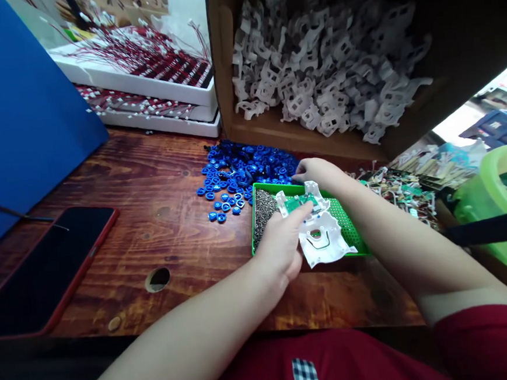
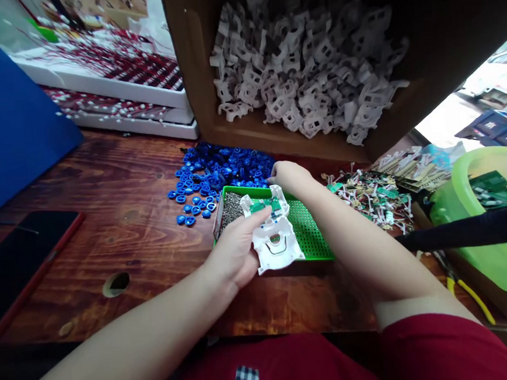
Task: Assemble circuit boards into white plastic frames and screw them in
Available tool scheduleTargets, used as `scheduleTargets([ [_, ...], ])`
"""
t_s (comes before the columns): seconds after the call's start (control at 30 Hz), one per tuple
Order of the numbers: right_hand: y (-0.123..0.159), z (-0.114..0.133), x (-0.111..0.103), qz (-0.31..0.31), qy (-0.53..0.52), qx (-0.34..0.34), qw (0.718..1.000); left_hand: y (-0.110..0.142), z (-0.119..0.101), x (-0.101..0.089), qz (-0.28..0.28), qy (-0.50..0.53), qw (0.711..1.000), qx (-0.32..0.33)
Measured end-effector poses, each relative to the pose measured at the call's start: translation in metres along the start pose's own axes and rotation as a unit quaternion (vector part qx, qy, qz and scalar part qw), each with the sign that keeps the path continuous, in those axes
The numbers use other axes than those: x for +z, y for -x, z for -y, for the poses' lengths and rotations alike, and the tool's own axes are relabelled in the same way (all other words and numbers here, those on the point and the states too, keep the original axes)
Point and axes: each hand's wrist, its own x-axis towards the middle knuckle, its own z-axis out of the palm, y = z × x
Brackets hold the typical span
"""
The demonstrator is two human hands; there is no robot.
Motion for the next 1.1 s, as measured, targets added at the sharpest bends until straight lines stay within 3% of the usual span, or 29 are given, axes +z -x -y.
scheduleTargets([
  [0.13, 0.033, -0.002, -0.022, -0.076, -0.081, -0.017, 0.994, -0.003, -0.005, 0.0, -0.027, 0.018, 0.999, -0.04],
  [0.23, 0.076, -0.007, -0.039, -0.125, -0.259, -0.073, 0.955, -0.005, -0.005, 0.0, -0.032, 0.01, 0.999, -0.023],
  [0.3, 0.107, -0.01, -0.044, -0.119, -0.32, -0.116, 0.933, -0.004, -0.003, -0.001, -0.012, 0.011, 1.0, 0.011],
  [0.37, 0.134, -0.014, -0.044, -0.109, -0.321, -0.157, 0.928, -0.003, -0.001, 0.0, 0.021, 0.003, 0.999, 0.039],
  [0.47, 0.158, -0.019, -0.036, -0.118, -0.261, -0.216, 0.933, -0.001, 0.002, 0.0, 0.065, -0.038, 0.996, 0.038],
  [0.63, 0.162, -0.026, -0.023, -0.151, -0.058, -0.352, 0.922, -0.001, 0.007, 0.001, 0.105, -0.096, 0.989, 0.044],
  [0.87, 0.157, -0.033, -0.015, -0.188, 0.015, -0.414, 0.891, -0.005, 0.011, -0.007, 0.133, -0.149, 0.979, 0.048],
  [1.1, 0.158, -0.031, -0.009, -0.184, 0.055, -0.399, 0.897, -0.003, 0.012, -0.008, 0.126, -0.214, 0.968, 0.044],
])
